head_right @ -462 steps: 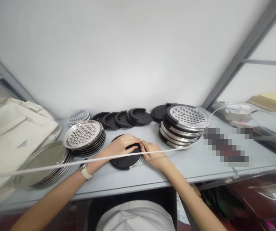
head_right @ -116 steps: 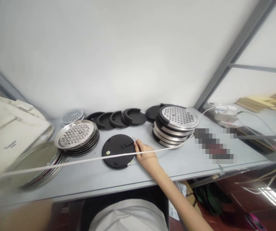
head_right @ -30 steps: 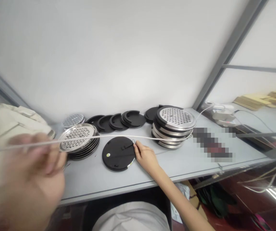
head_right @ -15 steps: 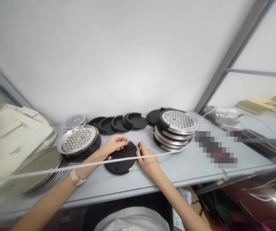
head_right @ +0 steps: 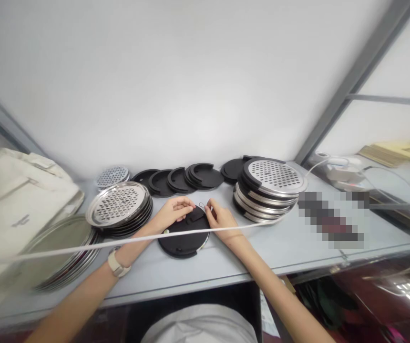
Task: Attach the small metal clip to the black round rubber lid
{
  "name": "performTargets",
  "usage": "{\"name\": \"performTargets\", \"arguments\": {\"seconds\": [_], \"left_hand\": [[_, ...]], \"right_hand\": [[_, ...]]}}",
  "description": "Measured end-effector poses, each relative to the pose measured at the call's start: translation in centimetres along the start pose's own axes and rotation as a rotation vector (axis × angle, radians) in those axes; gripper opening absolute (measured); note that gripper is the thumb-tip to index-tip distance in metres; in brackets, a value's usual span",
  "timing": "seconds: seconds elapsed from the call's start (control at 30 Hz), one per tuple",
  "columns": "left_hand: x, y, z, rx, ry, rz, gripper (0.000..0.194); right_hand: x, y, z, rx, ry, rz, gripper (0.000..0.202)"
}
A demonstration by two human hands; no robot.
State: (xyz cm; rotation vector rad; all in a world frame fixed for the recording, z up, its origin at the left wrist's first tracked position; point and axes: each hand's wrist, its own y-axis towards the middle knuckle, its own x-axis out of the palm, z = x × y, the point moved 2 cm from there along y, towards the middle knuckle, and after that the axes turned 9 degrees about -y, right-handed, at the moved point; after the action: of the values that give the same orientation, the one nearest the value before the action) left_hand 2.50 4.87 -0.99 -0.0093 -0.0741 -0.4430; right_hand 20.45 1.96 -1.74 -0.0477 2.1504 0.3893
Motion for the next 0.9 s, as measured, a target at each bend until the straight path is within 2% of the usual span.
{"name": "performTargets", "arguments": {"seconds": [0.17, 0.4, 0.47, 0.53, 0.6, 0.67, 0.77, 0.83, 0.9], "left_hand": [[0.0, -0.1, -0.1, 0.021, 0.026, -0.013, 0.028], [0.5, -0.3, 0.6, 0.015, 0.049, 0.012, 0.033], [0.6, -0.8, 1.2, 0.007, 0.144, 0.033, 0.043], [0.9, -1.7, 2.2, 0.054, 0.321, 0.001, 0.041], [1.4, -3.3, 3.3, 0.103, 0.542, -0.049, 0.038], [2.1, -5.5, 4.8, 0.122, 0.811, -0.027, 0.034], [4.2, -9.4, 7.9, 0.149, 1.049, -0.194, 0.02], [6.1, -11.8, 10.5, 0.21, 0.999, -0.43, 0.014], [7.4, -13.9, 13.3, 0.334, 0.893, -0.524, 0.022]], "right_hand": [[0.5, -1.0, 0.5, 0.04, -0.039, -0.001, 0.019], [0.7, -1.1, 0.4, 0.023, -0.105, -0.029, 0.019], [0.7, -1.1, 0.4, 0.016, -0.108, -0.028, 0.019], [0.7, -1.1, 0.5, 0.016, -0.112, -0.026, 0.019], [0.7, -1.1, 0.5, 0.019, -0.115, -0.023, 0.019], [0.7, -1.1, 0.5, 0.019, -0.116, -0.023, 0.019], [0.6, -1.1, 0.4, 0.016, -0.117, -0.029, 0.019], [0.5, -1.1, 0.3, 0.019, -0.114, -0.031, 0.019], [0.4, -1.2, 0.2, 0.022, -0.114, -0.029, 0.018]]}}
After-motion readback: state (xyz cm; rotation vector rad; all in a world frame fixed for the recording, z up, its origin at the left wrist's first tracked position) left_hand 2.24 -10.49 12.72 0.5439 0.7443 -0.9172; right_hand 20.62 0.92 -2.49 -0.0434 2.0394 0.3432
